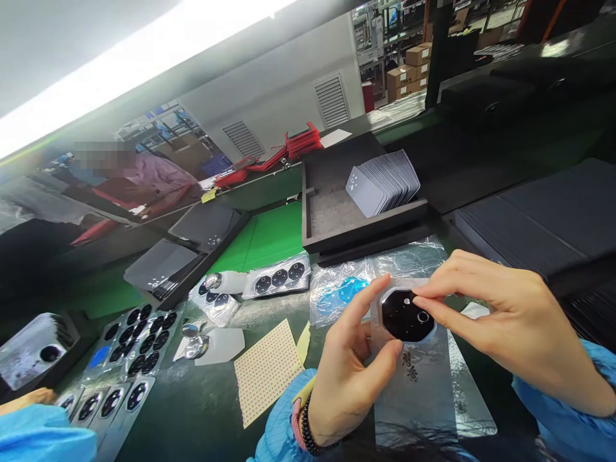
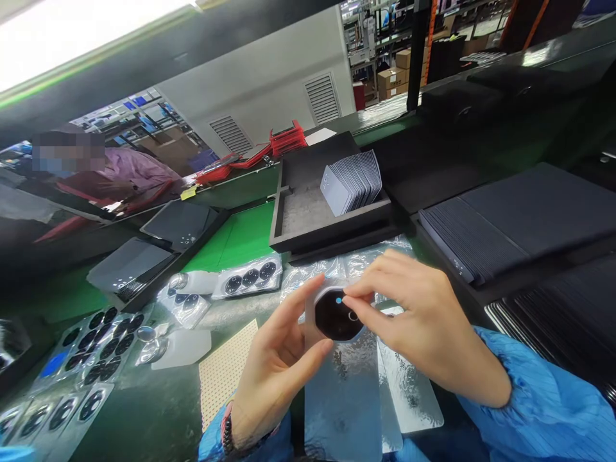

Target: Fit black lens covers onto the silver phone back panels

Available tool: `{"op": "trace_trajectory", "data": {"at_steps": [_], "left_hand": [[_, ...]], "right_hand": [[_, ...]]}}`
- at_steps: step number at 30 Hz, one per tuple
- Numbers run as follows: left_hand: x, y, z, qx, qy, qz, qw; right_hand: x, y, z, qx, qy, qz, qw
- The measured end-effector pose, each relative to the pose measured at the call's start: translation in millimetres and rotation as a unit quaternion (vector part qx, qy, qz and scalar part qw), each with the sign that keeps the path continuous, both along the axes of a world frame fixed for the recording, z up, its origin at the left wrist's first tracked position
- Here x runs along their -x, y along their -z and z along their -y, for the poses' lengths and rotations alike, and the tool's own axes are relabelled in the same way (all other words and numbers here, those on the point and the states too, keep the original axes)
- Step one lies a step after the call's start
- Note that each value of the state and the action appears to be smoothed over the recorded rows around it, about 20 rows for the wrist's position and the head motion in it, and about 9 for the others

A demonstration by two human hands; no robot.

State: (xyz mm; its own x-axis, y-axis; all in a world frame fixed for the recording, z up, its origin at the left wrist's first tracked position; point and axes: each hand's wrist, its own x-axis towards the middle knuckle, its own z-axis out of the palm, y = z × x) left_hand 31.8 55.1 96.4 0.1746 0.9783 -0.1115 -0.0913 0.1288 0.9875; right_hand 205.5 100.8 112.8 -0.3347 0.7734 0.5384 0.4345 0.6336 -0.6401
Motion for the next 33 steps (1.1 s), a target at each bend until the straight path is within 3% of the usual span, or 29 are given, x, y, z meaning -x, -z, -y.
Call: {"op": "trace_trajectory", "data": {"at_steps": [16, 21, 33], "left_hand": [[-1, -0.6, 1, -0.030, -0.025, 0.033, 0.999], [-2, -0.3, 0, -0.057, -0.017, 0.060, 0.996], [-1, -0.4, 3, -0.071, -0.031, 0.028, 0.997]], "right_hand": [[2, 3.9, 14, -0.129, 0.043, 0.063, 0.989], [0, 4.7, 16, -0.156, 0.031, 0.083, 0.984], [-1, 1.0, 17, -0.229, 0.021, 0.120, 0.966]]}}
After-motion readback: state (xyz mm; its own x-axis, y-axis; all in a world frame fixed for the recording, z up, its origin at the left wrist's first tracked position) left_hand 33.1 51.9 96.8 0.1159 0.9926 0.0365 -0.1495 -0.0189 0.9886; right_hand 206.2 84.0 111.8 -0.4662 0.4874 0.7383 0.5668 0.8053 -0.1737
